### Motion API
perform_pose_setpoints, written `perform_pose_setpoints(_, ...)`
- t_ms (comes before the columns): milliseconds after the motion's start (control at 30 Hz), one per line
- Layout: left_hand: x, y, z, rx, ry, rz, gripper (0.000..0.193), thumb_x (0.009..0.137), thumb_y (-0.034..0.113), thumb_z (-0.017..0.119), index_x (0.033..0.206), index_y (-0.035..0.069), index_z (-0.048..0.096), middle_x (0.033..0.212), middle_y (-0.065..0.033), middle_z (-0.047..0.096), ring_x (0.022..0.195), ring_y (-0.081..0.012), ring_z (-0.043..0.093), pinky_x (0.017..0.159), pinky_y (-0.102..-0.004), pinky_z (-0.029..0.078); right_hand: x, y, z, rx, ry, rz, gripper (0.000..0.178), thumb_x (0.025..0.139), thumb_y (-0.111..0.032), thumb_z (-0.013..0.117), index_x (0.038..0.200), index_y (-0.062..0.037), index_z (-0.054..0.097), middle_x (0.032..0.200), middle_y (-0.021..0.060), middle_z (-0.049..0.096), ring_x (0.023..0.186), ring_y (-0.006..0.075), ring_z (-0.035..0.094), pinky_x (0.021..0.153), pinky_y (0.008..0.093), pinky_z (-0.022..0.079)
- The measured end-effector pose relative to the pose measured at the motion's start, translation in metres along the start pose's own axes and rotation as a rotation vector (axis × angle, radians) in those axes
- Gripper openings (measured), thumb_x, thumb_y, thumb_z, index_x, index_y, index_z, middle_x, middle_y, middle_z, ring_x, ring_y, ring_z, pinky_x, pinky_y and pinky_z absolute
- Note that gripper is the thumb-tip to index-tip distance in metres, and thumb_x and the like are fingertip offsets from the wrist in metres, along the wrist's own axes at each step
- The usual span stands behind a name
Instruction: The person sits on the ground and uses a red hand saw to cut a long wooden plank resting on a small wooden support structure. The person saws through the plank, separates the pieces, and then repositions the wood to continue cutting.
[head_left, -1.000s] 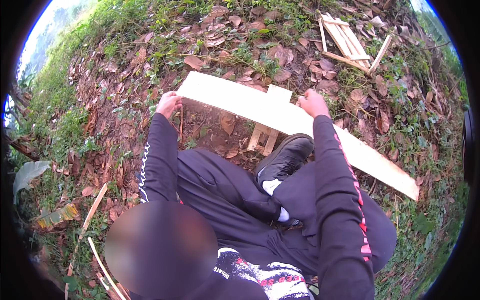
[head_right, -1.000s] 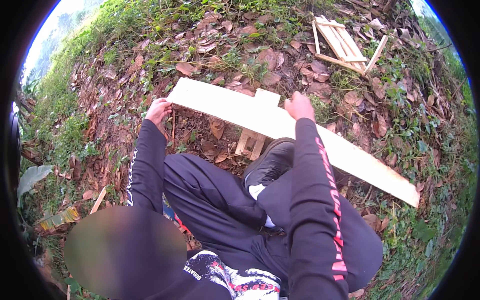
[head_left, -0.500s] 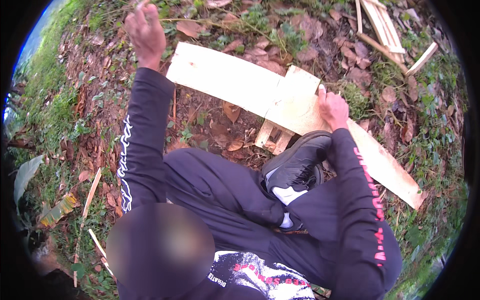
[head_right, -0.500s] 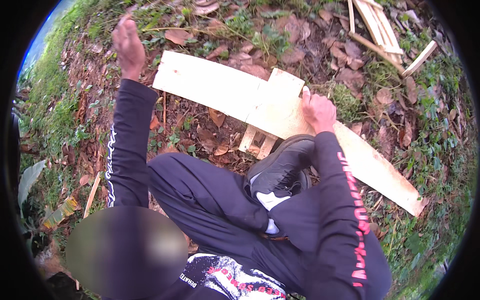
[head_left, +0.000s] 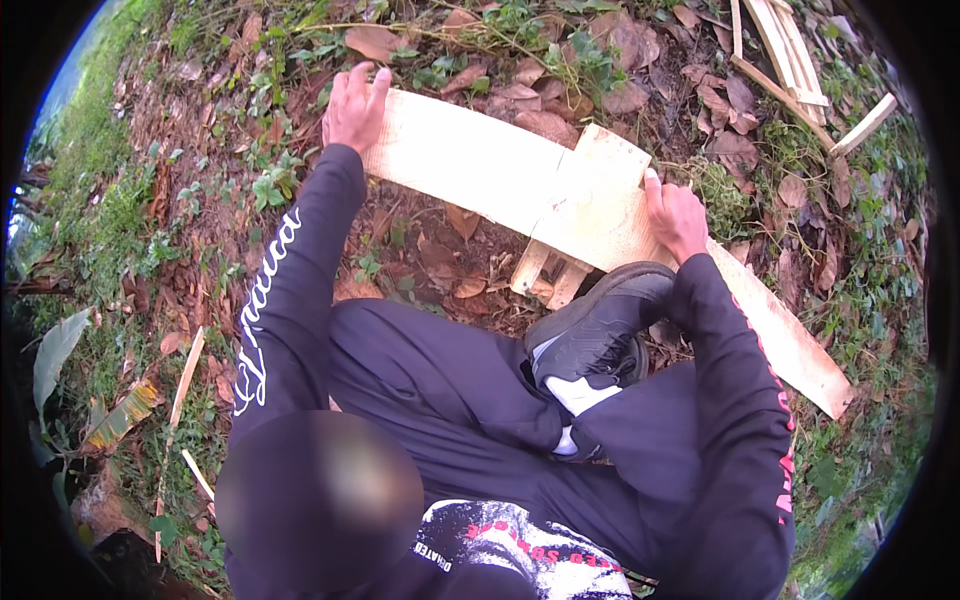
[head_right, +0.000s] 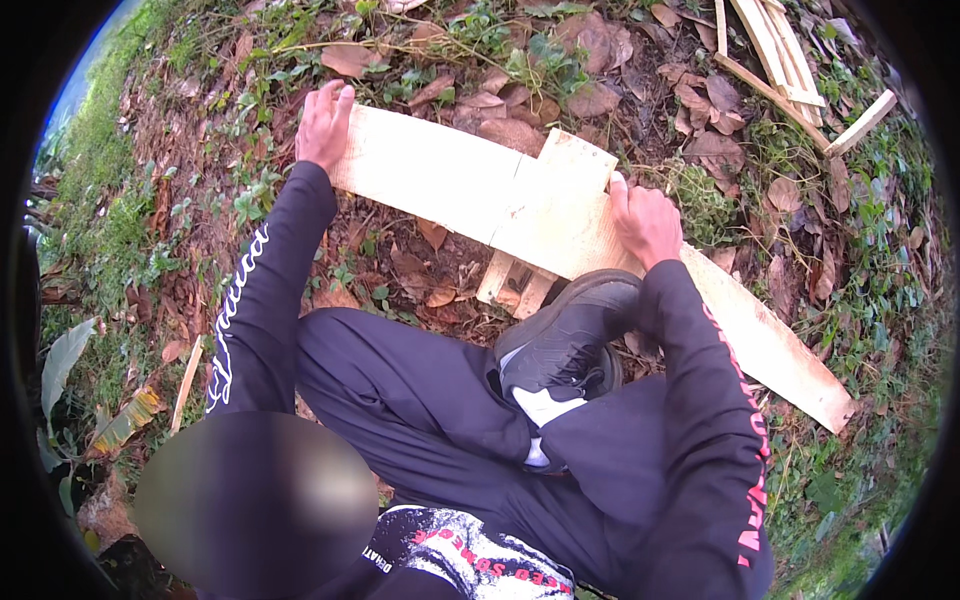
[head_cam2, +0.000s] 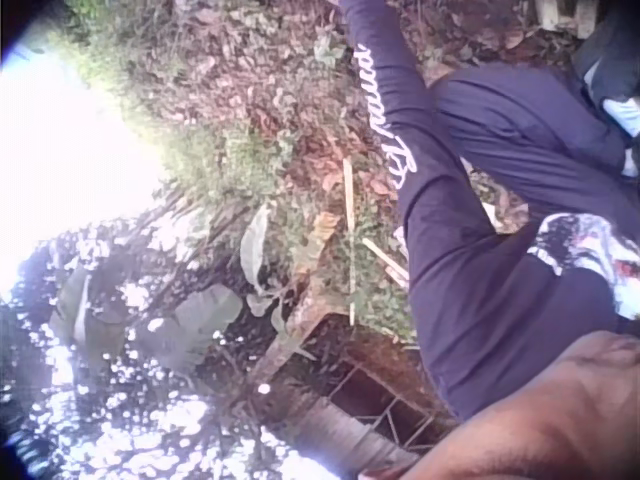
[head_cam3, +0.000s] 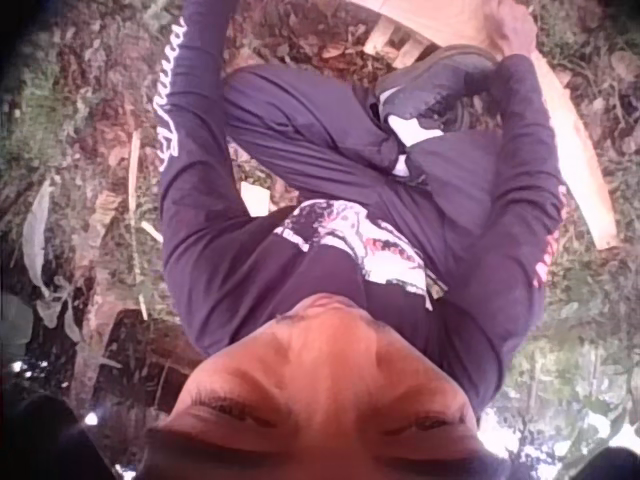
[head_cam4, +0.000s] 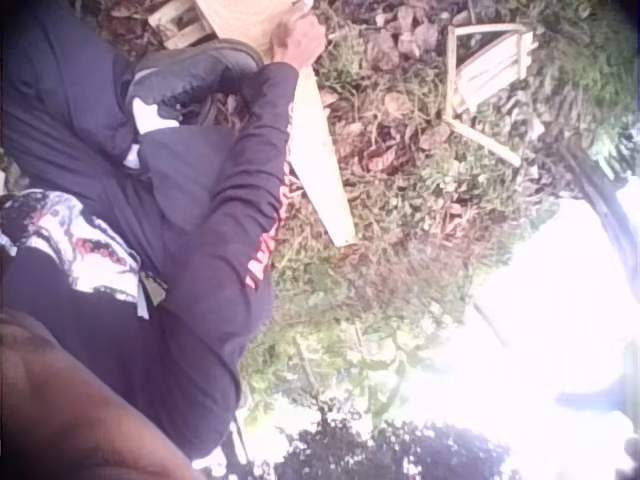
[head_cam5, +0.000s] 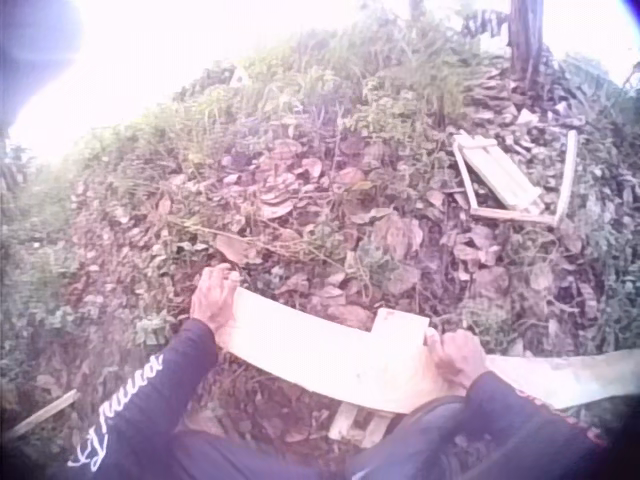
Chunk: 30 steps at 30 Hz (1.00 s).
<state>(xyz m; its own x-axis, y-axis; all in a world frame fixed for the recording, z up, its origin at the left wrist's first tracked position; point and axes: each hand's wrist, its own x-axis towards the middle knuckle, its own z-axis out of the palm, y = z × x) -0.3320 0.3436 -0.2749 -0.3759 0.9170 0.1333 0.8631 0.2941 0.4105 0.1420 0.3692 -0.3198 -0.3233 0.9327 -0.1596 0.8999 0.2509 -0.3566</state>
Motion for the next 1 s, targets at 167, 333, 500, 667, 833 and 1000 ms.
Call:
perform_pose_setpoints(167,0.017,-0.023,0.032,0.033,0.014,0.060,0.068,0.096,0.062,0.032,0.134,0.008,0.049,0.127,-0.0205,0.050,0.118,-0.0357,0.052,0.099,-0.0455,0.040,0.014,-0.006,0.006,0.131,-0.059,0.110,0.068,0.099,-0.050,0.038,0.065,0.0034,0.064,0.066,0.0286,0.060,0.066,0.0468,0.061,0.065,0.0536,0.047)
perform_pose_setpoints(333,0.011,-0.031,0.047,-0.103,0.192,0.266,0.047,0.095,0.043,0.049,0.129,0.011,0.056,0.123,-0.0165,0.054,0.115,-0.0325,0.051,0.101,-0.0438,0.038,0.005,-0.007,-0.017,0.012,-0.037,0.056,0.063,0.099,-0.045,0.039,0.064,0.0010,0.066,0.064,0.0251,0.061,0.066,0.0433,0.065,0.066,0.0506,0.051)
perform_pose_setpoints(500,-0.015,0.015,-0.013,0.073,0.086,0.111,0.050,0.091,0.050,0.055,0.125,0.014,0.060,0.118,-0.0174,0.052,0.113,-0.0328,0.051,0.098,-0.0434,0.040,-0.026,-0.014,-0.039,0.070,0.045,0.063,0.063,0.099,-0.046,0.038,0.068,0.0003,0.067,0.069,0.0258,0.064,0.067,0.0440,0.065,0.069,0.0514,0.052)
perform_pose_setpoints(667,-0.003,0.008,0.004,0.152,0.057,0.194,0.049,0.095,0.050,0.047,0.124,0.013,0.059,0.119,-0.0173,0.053,0.113,-0.0317,0.052,0.096,-0.0446,0.041,-0.022,0.003,-0.026,0.085,0.052,0.046,0.066,0.100,-0.047,0.037,0.065,0.0019,0.064,0.069,0.0276,0.061,0.068,0.0455,0.063,0.067,0.0529,0.049)
perform_pose_setpoints(833,0.008,-0.023,0.062,0.114,0.097,0.251,0.047,0.098,0.043,0.044,0.136,0.016,0.049,0.128,-0.0193,0.049,0.126,-0.0347,0.044,0.104,-0.0470,0.034,0.012,0.010,-0.007,0.147,-0.010,-0.061,0.063,0.101,-0.043,0.038,0.064,-0.0001,0.063,0.058,0.0233,0.057,0.055,0.0407,0.059,0.055,0.0502,0.044)
perform_pose_setpoints(1000,0.003,-0.004,0.025,0.079,-0.035,0.291,0.051,0.096,0.048,0.043,0.133,0.015,0.054,0.140,-0.0136,0.044,0.138,-0.0312,0.033,0.111,-0.0482,0.022,-0.016,0.018,-0.030,0.117,0.070,-0.138,0.051,0.100,-0.039,0.042,0.071,-0.0023,0.064,0.058,0.0214,0.057,0.053,0.0375,0.060,0.054,0.0481,0.046)
